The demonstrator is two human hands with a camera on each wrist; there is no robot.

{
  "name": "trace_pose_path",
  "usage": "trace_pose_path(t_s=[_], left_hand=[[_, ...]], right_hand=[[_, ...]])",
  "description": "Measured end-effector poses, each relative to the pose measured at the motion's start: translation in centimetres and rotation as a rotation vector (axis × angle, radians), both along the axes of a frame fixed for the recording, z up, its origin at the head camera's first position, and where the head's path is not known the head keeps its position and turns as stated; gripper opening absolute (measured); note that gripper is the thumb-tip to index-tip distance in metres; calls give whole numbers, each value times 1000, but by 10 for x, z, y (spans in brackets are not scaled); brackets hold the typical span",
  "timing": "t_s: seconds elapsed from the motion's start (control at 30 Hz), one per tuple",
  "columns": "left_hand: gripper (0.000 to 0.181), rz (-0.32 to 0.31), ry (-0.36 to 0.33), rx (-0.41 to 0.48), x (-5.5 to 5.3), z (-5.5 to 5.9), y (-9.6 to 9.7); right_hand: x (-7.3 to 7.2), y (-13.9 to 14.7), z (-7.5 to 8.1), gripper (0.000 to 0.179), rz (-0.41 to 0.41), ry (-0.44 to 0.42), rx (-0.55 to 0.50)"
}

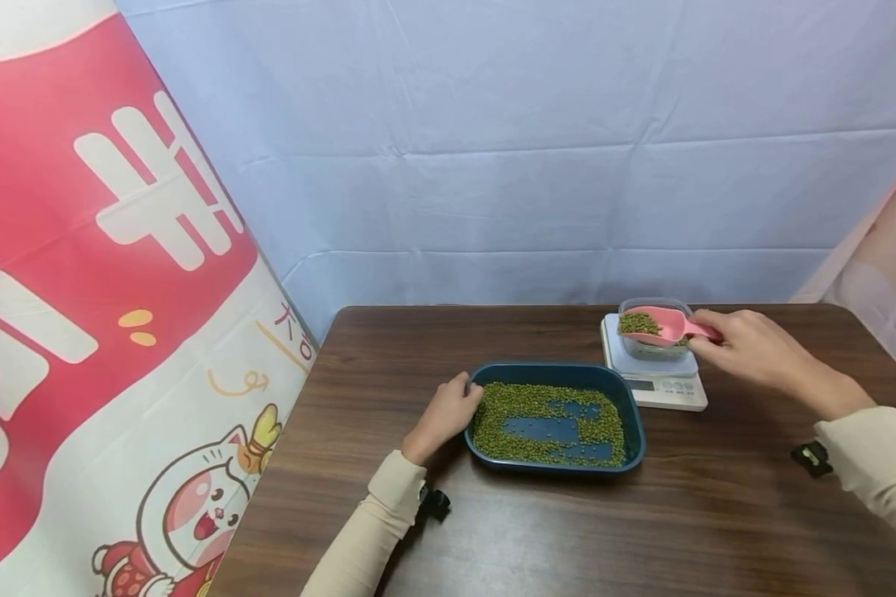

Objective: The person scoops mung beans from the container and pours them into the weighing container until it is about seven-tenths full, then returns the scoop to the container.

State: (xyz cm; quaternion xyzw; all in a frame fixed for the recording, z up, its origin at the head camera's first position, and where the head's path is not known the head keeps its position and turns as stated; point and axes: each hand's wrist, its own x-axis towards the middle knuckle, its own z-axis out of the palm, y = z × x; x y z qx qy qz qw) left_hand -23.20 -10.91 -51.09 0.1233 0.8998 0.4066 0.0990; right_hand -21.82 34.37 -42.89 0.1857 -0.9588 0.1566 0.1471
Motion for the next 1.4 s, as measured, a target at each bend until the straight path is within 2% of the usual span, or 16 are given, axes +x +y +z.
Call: trace_pose_path(t_s=[0.5, 0.83, 1.03, 1.17, 1.4], left_hand=[[29, -2, 0, 0, -1, -2, -1], [29, 6, -3, -8, -1, -1, -1], [29, 10, -9, -7, 0, 0, -1], [29, 9, -6, -13, 0, 0, -2], [30, 9, -12, -10, 0, 0, -2]], right_hand=[[-8, 25, -5, 22, -87, -84, 39], [-12, 34, 0, 33, -112, -197, 106], [-14, 34, 2, 26, -120, -212, 122], [-15, 34, 3, 31, -119, -205, 132], [-15, 36, 12, 30, -136, -235, 169]])
